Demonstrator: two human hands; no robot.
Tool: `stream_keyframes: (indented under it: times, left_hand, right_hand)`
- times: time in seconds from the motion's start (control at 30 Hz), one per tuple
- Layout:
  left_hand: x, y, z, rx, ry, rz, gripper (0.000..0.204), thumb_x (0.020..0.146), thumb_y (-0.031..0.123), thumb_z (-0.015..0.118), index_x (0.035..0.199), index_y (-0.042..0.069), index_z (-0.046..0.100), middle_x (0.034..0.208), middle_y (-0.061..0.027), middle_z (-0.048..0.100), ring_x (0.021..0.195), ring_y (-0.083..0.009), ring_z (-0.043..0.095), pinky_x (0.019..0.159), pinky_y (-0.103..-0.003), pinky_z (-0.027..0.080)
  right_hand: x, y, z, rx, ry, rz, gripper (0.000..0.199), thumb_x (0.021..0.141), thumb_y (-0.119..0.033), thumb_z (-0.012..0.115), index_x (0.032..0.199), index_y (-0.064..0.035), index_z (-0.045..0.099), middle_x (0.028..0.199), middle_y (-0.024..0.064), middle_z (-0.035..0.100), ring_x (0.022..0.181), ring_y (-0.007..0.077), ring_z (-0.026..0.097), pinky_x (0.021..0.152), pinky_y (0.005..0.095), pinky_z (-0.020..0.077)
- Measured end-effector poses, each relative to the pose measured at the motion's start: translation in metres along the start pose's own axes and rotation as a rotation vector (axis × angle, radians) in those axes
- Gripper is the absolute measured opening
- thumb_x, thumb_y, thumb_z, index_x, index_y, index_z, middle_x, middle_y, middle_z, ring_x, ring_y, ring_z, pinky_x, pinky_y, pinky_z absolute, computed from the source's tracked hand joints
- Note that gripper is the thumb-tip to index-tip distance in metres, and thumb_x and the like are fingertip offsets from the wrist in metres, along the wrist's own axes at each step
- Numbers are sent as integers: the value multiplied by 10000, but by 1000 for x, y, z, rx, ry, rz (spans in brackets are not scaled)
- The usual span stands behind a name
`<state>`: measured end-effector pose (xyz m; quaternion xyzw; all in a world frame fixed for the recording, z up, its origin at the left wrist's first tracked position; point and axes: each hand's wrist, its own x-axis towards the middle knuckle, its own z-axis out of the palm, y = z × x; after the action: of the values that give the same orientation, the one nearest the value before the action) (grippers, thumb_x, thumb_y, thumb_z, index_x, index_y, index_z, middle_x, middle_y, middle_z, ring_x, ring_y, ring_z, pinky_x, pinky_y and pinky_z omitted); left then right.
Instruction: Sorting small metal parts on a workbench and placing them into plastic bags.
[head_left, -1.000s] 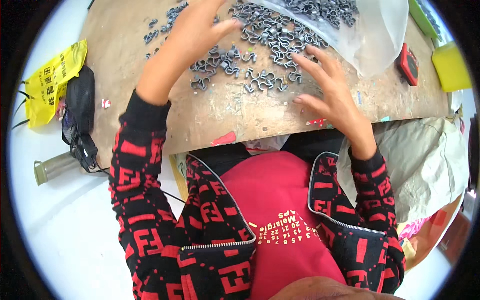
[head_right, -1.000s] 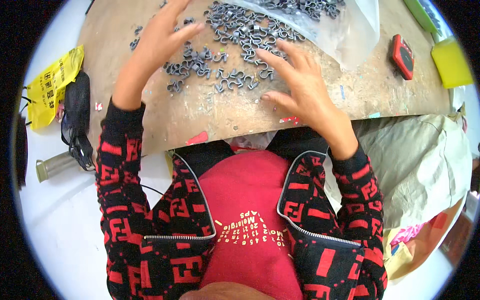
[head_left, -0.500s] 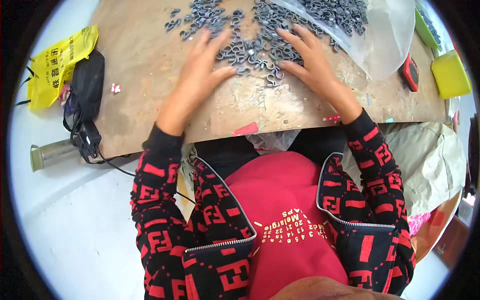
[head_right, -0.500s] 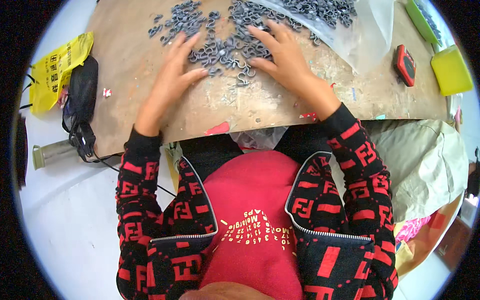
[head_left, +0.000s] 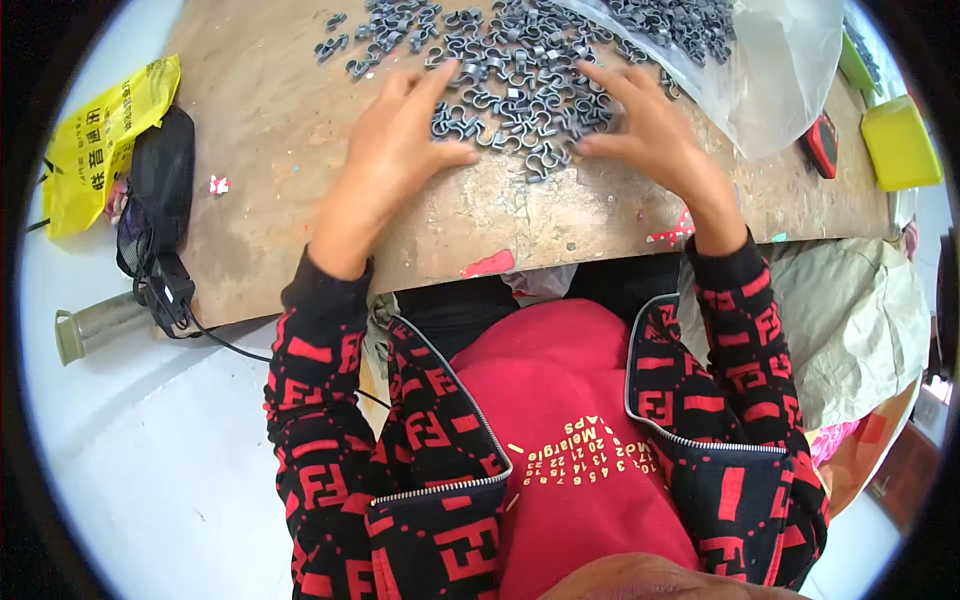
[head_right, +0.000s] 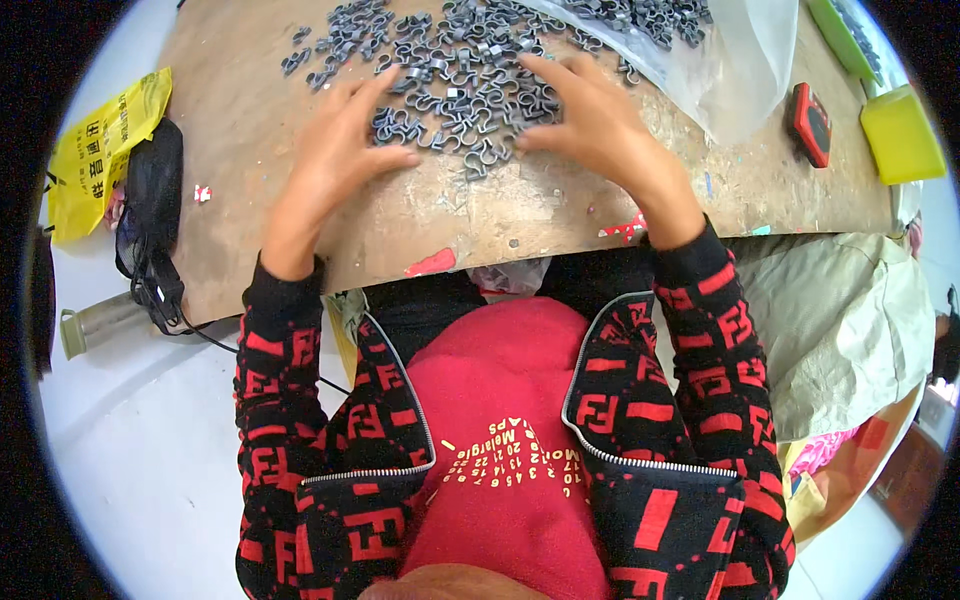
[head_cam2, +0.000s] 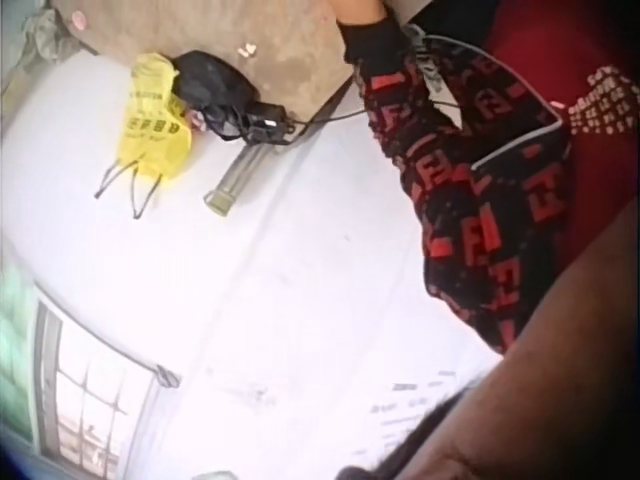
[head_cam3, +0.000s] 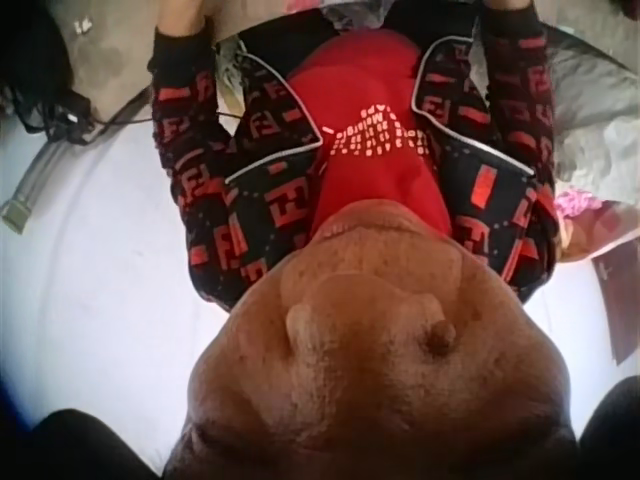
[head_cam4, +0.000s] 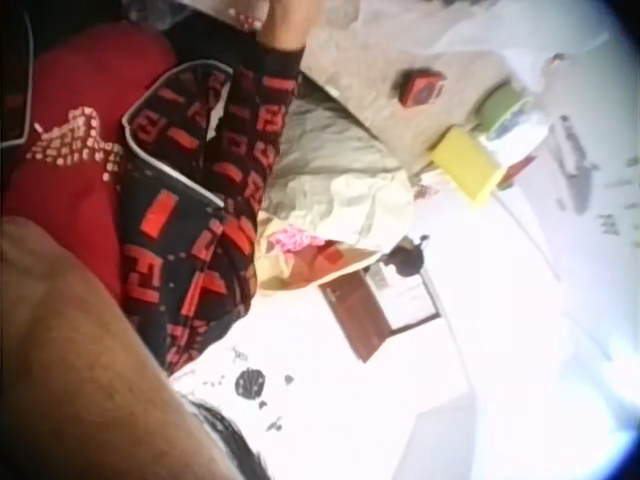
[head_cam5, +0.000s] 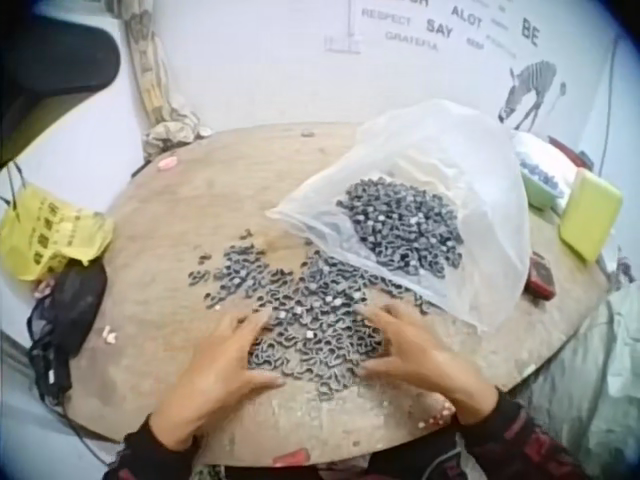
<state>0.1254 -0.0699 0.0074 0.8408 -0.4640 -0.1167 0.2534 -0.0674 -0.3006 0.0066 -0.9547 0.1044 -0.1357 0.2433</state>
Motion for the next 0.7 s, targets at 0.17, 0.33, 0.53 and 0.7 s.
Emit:
stream_keyframes:
  times: [0.17, 0.33, 0.53, 0.7]
  left_hand:
    - [19, 5, 19, -43, 99, 140, 865, 632, 215, 899, 1413, 74, 554, 1241, -195, 601, 1080, -370, 634, 904, -419, 527]
    - [32, 24, 24, -264, 76, 60, 748, 680, 164, 876, 1365, 51, 597, 1150, -165, 621, 896, -274, 688, 808, -375, 553]
    - [39, 8, 42, -584, 159, 40, 662, 741, 85, 834, 1355, 24, 596, 1119, -135, 643, 858, -203, 704, 770, -316, 566]
    - [41, 13, 41, -869, 33, -65, 601, 790, 48, 795, 1354, -1, 593, 1124, -98, 663, 899, -152, 690, 756, -266, 556]
  right_hand:
    - [33, -9, 20, 45, -63, 7, 779, 757, -185, 827, 1475, -188, 525, 1073, 108, 575, 898, 248, 582, 823, 351, 484]
    - [44, -16, 31, 264, -68, -22, 755, 765, -123, 809, 1468, -177, 540, 1065, 78, 577, 880, 204, 560, 812, 321, 481]
    - [51, -16, 34, 391, -107, 7, 740, 779, -20, 745, 1475, -137, 523, 1220, 85, 611, 951, 161, 582, 851, 284, 499]
    - [53, -7, 31, 802, -217, 96, 656, 809, 43, 664, 1444, -61, 536, 1277, 58, 614, 1061, 117, 593, 889, 253, 515]
